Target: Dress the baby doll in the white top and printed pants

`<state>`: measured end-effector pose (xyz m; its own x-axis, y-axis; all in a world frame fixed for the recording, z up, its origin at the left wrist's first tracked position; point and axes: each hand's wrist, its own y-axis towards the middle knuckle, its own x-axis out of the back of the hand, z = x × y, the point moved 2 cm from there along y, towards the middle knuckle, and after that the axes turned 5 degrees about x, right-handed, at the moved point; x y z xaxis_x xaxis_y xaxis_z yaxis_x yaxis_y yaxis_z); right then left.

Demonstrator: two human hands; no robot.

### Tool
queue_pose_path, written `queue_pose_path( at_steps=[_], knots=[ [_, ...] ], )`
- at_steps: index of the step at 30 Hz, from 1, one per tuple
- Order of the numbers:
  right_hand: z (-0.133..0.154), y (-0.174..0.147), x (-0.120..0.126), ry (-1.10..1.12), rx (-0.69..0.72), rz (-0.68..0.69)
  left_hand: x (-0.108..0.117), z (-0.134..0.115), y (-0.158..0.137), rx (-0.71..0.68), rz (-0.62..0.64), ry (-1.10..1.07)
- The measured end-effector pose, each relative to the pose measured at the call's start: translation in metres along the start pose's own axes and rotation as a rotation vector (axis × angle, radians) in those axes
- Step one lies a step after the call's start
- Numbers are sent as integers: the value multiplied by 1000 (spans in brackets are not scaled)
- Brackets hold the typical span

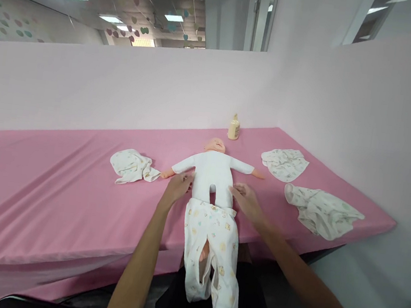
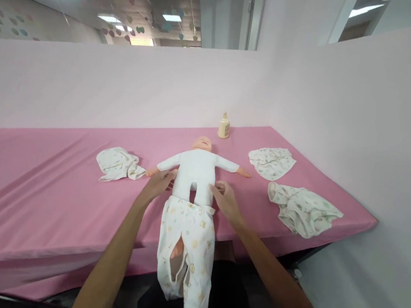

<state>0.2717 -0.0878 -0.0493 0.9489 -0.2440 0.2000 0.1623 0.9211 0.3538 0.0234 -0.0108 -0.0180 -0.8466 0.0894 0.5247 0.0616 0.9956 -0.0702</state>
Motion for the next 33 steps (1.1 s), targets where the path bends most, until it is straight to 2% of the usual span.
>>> queue_pose_path(
  at_steps=[2,4,7,11,14,19,24,28,33],
  knots=[
    [3,-36,9,-21,-49,68,4,9,-40,-59,-15,8],
    [7,-66,15,-61,-21,114,4,17,-73,-83,-76,18],
    [11,-90,18,-144,24,146,-7,24,-102,-77,-69,52],
    [11,-91,14,-193,48,150,-24,28,-106,-108,16,-13],
    [10,-86,10,-234,55,170,-29,32,-103,-115,-32,-25],
    [8,-87,9,-306,37,221,-28,37,-108,-171,-51,82],
    [9,-98,22,-300,33,371,-25,43,-122,-253,-65,168],
    [8,-111,26,-397,97,494,-24,51,-139,-361,-52,271],
    [5,-119,13,-466,166,370,-28,56,-157,-460,-5,337]
  ],
)
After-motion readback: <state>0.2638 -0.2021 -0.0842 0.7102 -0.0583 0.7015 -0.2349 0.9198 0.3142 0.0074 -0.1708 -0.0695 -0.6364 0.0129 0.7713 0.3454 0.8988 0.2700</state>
